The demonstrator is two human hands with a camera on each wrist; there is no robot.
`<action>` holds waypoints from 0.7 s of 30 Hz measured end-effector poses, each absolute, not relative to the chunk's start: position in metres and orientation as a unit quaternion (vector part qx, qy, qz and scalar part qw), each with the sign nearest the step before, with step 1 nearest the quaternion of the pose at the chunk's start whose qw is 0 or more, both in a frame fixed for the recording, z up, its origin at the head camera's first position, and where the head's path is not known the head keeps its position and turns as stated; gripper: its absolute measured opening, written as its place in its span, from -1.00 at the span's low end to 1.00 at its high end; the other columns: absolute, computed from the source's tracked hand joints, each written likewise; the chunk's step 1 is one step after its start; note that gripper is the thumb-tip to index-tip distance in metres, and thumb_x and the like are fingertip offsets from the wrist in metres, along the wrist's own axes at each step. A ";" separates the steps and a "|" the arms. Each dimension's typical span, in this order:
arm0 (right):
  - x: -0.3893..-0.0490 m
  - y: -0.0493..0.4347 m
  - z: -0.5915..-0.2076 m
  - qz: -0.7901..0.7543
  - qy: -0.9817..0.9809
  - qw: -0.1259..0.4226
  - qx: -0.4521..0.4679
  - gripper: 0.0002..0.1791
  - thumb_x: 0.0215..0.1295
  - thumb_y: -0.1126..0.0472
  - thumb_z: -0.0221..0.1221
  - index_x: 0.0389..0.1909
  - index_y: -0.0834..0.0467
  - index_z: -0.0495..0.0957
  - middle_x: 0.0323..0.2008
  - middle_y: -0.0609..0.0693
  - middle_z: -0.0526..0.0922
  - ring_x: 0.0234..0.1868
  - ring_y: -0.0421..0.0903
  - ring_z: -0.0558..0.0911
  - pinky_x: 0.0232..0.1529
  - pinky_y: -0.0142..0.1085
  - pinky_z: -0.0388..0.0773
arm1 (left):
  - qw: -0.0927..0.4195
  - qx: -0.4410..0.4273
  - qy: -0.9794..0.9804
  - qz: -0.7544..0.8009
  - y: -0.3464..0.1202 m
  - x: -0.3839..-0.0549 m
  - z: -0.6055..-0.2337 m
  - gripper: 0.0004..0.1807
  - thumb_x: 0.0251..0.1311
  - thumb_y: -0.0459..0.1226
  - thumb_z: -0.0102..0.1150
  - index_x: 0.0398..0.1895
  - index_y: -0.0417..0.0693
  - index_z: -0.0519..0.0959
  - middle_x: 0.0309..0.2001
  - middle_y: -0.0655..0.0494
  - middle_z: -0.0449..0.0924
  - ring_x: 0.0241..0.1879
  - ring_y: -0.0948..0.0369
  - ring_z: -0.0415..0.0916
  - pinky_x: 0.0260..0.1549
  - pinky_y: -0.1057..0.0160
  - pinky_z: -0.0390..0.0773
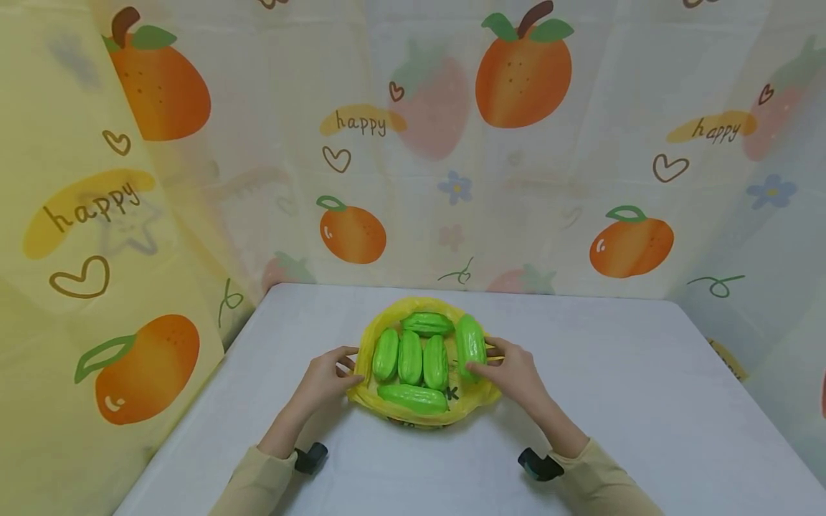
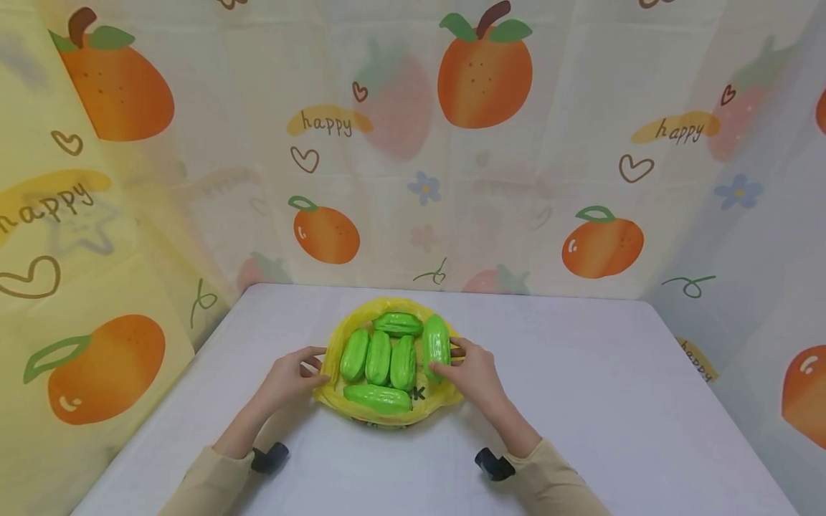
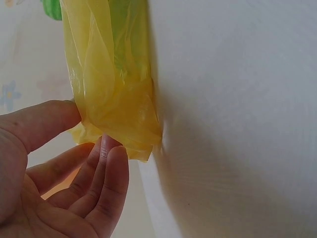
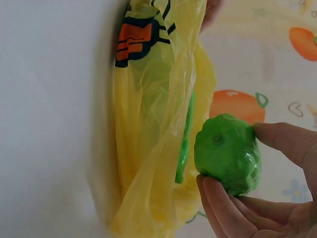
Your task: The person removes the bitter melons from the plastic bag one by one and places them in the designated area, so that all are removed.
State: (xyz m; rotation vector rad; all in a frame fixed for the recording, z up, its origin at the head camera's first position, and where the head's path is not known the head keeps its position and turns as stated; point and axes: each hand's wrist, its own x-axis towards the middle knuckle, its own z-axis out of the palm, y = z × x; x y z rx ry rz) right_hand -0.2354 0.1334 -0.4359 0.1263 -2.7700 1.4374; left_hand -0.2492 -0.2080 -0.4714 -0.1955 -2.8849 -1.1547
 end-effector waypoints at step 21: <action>-0.242 0.165 -0.428 0.433 -0.901 0.019 0.023 -0.22 0.07 -0.02 0.35 0.24 0.32 0.37 0.00 0.32 0.59 -0.04 0.17 0.64 -0.15 -0.14 0.62 | 0.011 -0.062 -0.928 -0.367 -0.206 -0.249 -0.470 -0.45 -0.02 -0.25 0.41 0.12 -0.08 0.53 -0.25 0.06 0.62 -0.35 0.21 0.56 -0.40 0.25 0.55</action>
